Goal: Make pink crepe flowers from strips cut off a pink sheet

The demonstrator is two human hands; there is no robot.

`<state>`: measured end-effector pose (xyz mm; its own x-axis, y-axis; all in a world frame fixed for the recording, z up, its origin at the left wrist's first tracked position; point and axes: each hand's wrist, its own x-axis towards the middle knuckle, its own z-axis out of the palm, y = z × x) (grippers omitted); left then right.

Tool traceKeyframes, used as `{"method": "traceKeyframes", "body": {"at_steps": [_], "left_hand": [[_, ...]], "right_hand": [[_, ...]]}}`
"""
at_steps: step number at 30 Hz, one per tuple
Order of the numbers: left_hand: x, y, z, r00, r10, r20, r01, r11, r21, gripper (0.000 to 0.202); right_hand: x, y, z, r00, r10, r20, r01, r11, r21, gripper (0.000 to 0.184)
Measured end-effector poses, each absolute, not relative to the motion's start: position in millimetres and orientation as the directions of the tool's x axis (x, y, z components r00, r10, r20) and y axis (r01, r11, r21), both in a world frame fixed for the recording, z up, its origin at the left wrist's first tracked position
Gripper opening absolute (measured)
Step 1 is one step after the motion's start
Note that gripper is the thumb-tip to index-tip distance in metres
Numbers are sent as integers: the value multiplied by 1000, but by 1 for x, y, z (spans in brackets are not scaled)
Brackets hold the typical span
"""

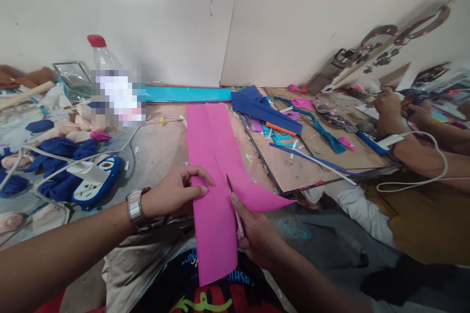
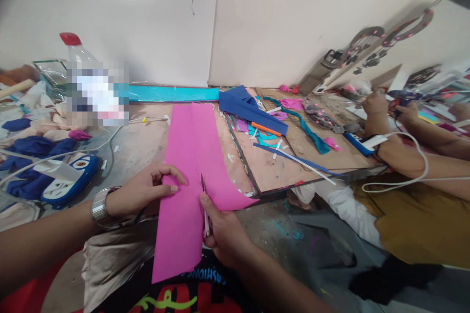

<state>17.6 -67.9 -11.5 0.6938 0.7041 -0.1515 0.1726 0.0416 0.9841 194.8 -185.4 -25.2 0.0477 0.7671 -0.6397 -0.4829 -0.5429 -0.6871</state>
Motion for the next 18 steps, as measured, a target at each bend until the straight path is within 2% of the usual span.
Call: {"method": "traceKeyframes", "body": {"at_steps": [7,12,18], "left_hand": [[17,-68,-12,682,715,-151,176,39,984,24],[19,-63,-19,598,800,-55,154,-47,987,29],[19,-60,-28,607,787,-111,173,6,985,28]], "right_hand": [[195,-186,-28,62,764,-643,-482,-541,-689,57],[194,-188,-26,48,785,-618,-459,-532,-711,53],[193,-187,-25,40,799,-600,-480,-511,-713,56]]}}
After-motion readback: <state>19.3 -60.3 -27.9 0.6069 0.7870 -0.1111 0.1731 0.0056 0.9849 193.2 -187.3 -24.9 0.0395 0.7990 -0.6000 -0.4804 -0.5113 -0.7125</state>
